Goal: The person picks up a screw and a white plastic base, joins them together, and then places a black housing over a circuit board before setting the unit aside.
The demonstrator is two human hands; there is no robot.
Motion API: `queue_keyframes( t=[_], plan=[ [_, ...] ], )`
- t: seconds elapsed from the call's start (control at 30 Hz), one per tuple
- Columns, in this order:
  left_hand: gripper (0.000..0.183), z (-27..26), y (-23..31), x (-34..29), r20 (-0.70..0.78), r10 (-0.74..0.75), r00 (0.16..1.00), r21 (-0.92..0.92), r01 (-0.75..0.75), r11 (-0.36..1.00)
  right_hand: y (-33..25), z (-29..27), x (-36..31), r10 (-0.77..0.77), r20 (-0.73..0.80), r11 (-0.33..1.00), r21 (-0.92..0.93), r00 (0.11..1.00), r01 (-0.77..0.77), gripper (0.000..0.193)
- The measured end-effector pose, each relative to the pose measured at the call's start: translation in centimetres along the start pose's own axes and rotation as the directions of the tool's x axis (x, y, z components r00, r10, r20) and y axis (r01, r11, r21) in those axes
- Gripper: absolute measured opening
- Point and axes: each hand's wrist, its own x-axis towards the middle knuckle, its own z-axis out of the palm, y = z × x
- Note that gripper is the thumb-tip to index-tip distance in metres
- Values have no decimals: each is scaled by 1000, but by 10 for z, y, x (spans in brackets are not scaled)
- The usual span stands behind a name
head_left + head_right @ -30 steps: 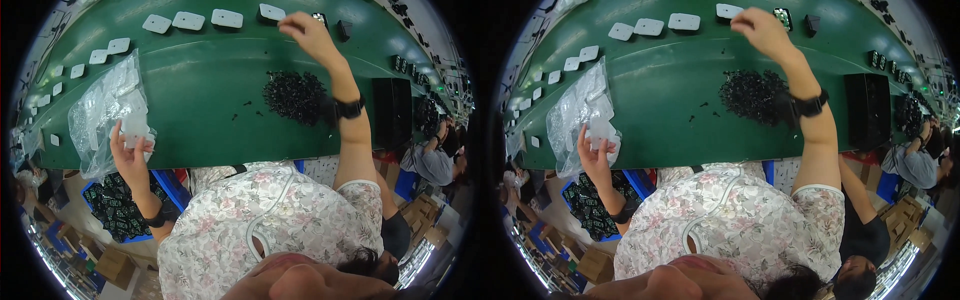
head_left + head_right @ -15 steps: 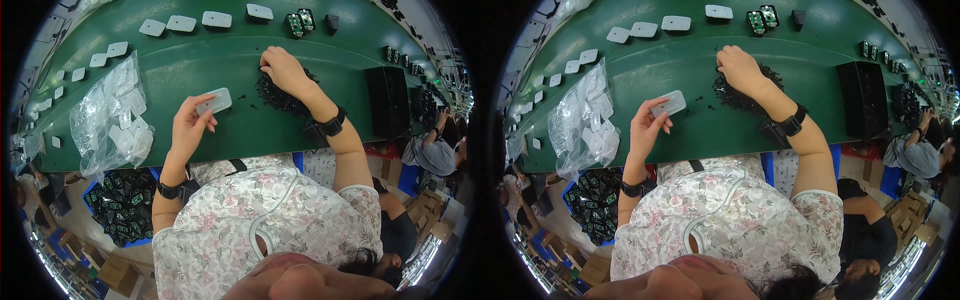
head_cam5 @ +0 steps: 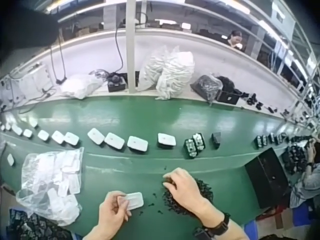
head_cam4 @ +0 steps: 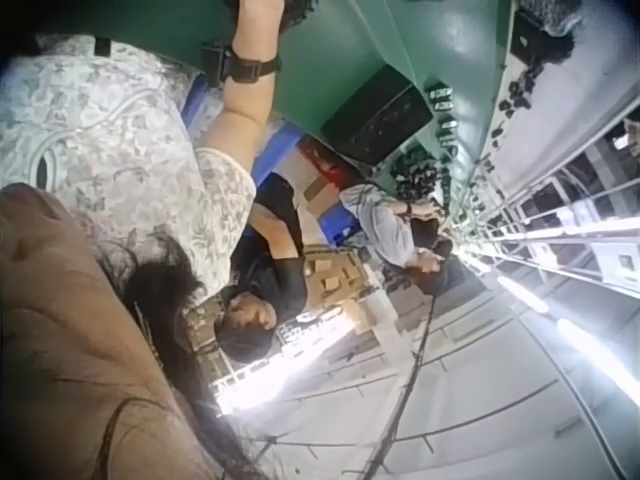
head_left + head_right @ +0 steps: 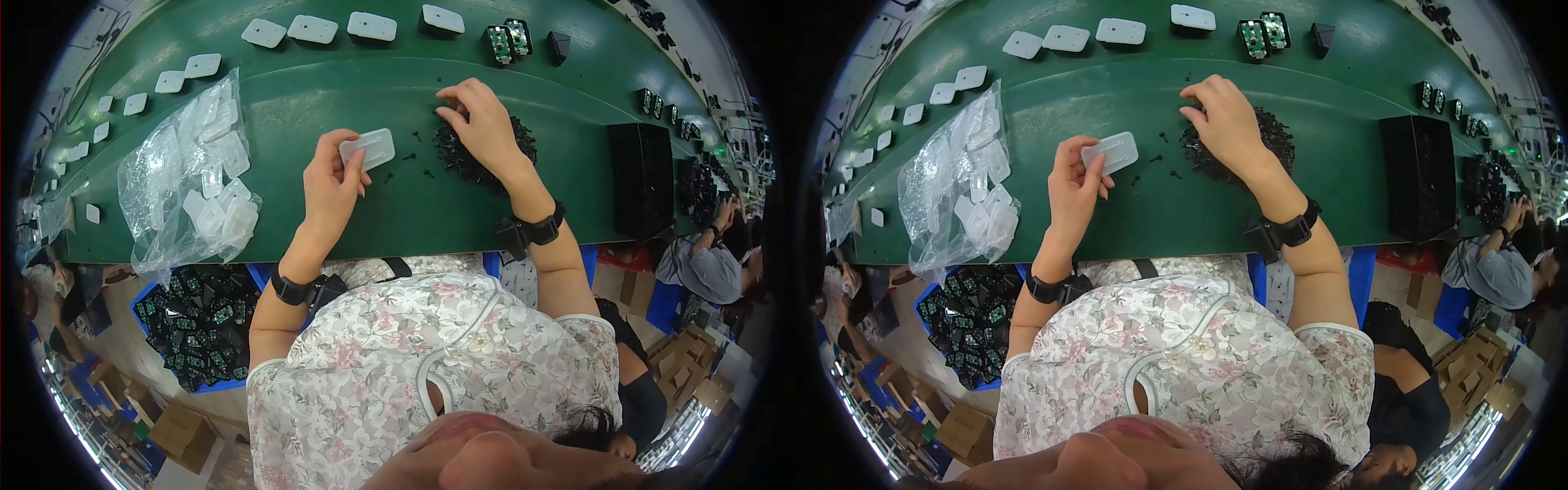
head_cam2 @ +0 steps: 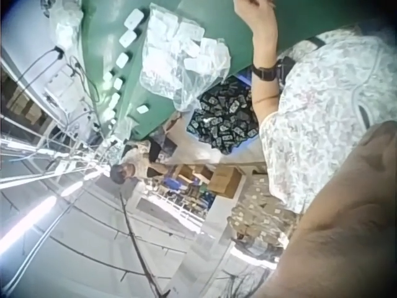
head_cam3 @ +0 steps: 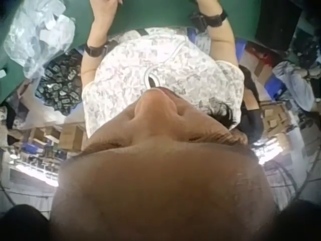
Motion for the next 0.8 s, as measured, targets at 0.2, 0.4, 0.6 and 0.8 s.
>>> queue_keyframes(
  t=[0.2,0.4,0.6,0.8],
  plan=[
    [15,-4,-6,0,-12,-43,999,-31,43,999,0,8,-1,-114,79,978,-164,990,126,12],
    [11,-4,-5,-3,-24,-7,1000,-11,6,1000,1,7,-2,-111,41,971,-207,993,117,10],
    [10,-1,1,-2,-30,40,999,13,-40,999,-26,1,0,90,21,971,219,996,-92,11],
    [18,12,24,6,-47,363,931,266,-338,903,-67,12,-3,285,222,446,831,932,-334,14]
  ],
)
